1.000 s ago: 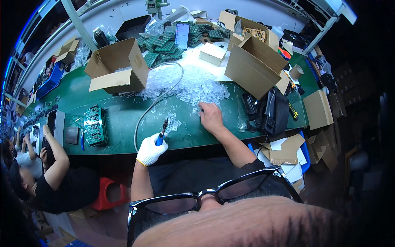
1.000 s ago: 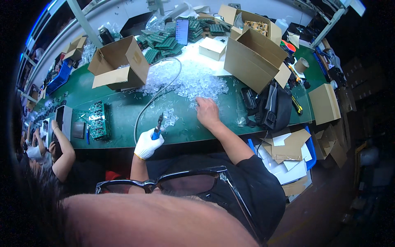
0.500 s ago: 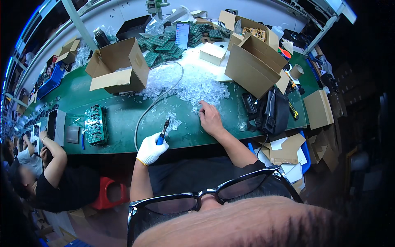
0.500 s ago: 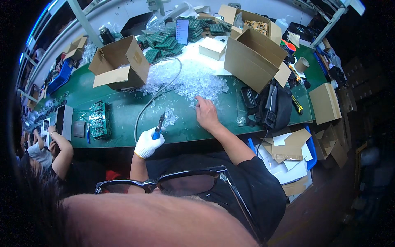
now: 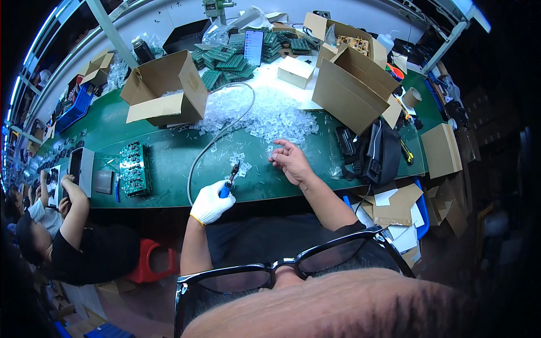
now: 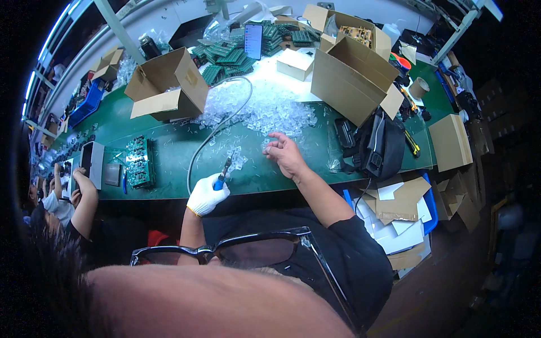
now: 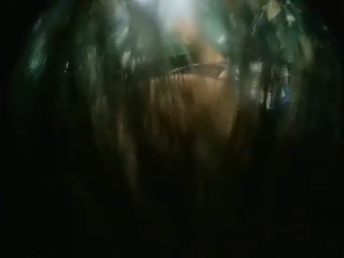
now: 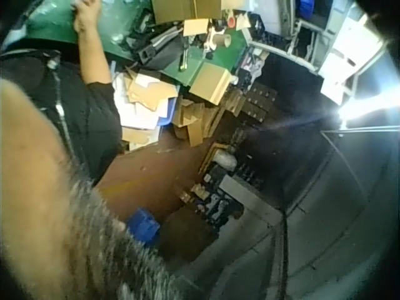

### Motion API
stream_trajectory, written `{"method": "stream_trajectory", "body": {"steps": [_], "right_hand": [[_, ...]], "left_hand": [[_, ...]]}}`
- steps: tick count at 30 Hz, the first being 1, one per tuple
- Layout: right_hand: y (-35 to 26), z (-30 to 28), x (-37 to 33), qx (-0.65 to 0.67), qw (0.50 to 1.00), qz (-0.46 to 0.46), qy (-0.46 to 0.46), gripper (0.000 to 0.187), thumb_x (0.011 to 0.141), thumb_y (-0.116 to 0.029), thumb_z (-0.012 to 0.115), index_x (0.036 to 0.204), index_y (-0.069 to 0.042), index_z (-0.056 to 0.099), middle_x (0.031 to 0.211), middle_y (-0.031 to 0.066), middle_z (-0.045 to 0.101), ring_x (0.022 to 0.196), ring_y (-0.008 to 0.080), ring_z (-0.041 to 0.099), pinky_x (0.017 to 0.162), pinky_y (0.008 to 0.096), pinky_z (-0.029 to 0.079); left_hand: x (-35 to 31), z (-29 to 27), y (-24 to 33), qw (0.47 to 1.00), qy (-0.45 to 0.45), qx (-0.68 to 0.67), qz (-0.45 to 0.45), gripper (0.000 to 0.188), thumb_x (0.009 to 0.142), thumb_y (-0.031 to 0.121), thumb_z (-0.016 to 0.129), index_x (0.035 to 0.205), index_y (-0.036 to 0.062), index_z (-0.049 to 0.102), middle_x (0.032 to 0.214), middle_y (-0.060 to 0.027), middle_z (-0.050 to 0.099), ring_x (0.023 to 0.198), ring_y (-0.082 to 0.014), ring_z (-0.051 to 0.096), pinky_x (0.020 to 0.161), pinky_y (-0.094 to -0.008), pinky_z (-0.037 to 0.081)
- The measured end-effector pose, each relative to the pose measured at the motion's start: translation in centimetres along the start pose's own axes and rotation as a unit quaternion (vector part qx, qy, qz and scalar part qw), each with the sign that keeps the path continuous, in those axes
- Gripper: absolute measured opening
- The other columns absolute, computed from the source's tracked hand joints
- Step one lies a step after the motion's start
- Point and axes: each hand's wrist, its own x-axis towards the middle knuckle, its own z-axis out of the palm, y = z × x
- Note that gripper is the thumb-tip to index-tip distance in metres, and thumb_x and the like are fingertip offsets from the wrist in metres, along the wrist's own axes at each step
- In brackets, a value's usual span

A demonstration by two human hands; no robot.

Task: The person puts on a glove, picks up cutting pliers, and repeatedly picks up small plastic components by hand to trim them with the pliers.

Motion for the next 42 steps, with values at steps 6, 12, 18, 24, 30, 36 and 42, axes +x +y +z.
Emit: {"method": "stream_trajectory", "body": {"steps": [6,12,18,24,30,36,42], "right_hand": [[1.0,-0.1,0.0,0.034,0.998,0.020,-0.040,0.045,0.098,0.005,0.069,0.142,0.001,0.060,0.113,0.0076,0.069,0.101,0.0182,0.071,0.084,0.0287,0.056],[1.5,-0.1,0.2,0.013,0.997,0.045,-0.060,0.029,0.100,0.005,0.068,0.129,0.003,0.071,0.119,0.0081,0.071,0.100,0.0175,0.070,0.087,0.0288,0.056],[1.7,0.7,0.0,0.081,0.992,0.063,-0.075,0.023,0.101,0.003,0.072,0.124,0.001,0.069,0.117,0.0088,0.070,0.105,0.0202,0.073,0.092,0.0352,0.060],[2.0,2.2,-0.5,0.068,0.993,0.043,-0.084,0.023,0.099,0.002,0.076,0.120,-0.004,0.068,0.113,0.0064,0.072,0.103,0.0203,0.074,0.090,0.0354,0.060],[2.9,4.0,-1.0,0.087,0.991,0.029,-0.099,0.021,0.099,0.003,0.077,0.115,-0.006,0.069,0.108,0.0050,0.073,0.099,0.0171,0.075,0.087,0.0304,0.063],[4.3,4.7,-1.0,0.061,0.993,-0.022,-0.100,0.022,0.097,0.006,0.078,0.115,-0.004,0.068,0.109,0.0074,0.074,0.096,0.0171,0.075,0.088,0.0316,0.063],[5.0,5.0,-1.1,0.057,0.993,-0.072,-0.078,0.022,0.095,0.006,0.079,0.114,-0.001,0.070,0.105,0.0086,0.076,0.093,0.0192,0.075,0.087,0.0346,0.061]], "left_hand": [[0.0,-0.1,2.2,0.998,-0.015,0.065,0.011,0.045,0.088,0.026,0.076,0.125,0.0004,0.072,0.081,-0.0115,0.065,0.076,-0.0191,0.061,0.079,-0.0362,0.054],[-0.1,-0.1,1.9,0.998,-0.023,0.055,0.000,0.050,0.087,0.029,0.076,0.127,0.0001,0.071,0.082,-0.0132,0.065,0.076,-0.0218,0.062,0.079,-0.0377,0.054],[0.0,-0.2,2.3,0.997,-0.024,0.079,0.001,0.051,0.087,0.030,0.076,0.128,0.0003,0.071,0.086,-0.0149,0.067,0.080,-0.0239,0.064,0.083,-0.0383,0.055],[0.3,-0.3,2.1,0.996,-0.044,0.075,-0.022,0.057,0.086,0.031,0.077,0.132,-0.0002,0.069,0.094,-0.0142,0.072,0.088,-0.0258,0.069,0.088,-0.0395,0.056],[0.1,-0.6,2.1,0.995,-0.063,0.071,-0.027,0.062,0.086,0.031,0.078,0.137,-0.0010,0.067,0.101,-0.0128,0.075,0.094,-0.0247,0.071,0.091,-0.0389,0.056],[0.2,-0.8,1.8,0.995,-0.079,0.057,-0.036,0.063,0.086,0.031,0.079,0.138,-0.0013,0.066,0.104,-0.0129,0.075,0.096,-0.0243,0.071,0.092,-0.0389,0.056],[0.6,-0.7,1.8,0.994,-0.086,0.056,-0.031,0.062,0.085,0.031,0.079,0.137,-0.0017,0.066,0.104,-0.0121,0.075,0.095,-0.0236,0.070,0.091,-0.0387,0.056]]}}
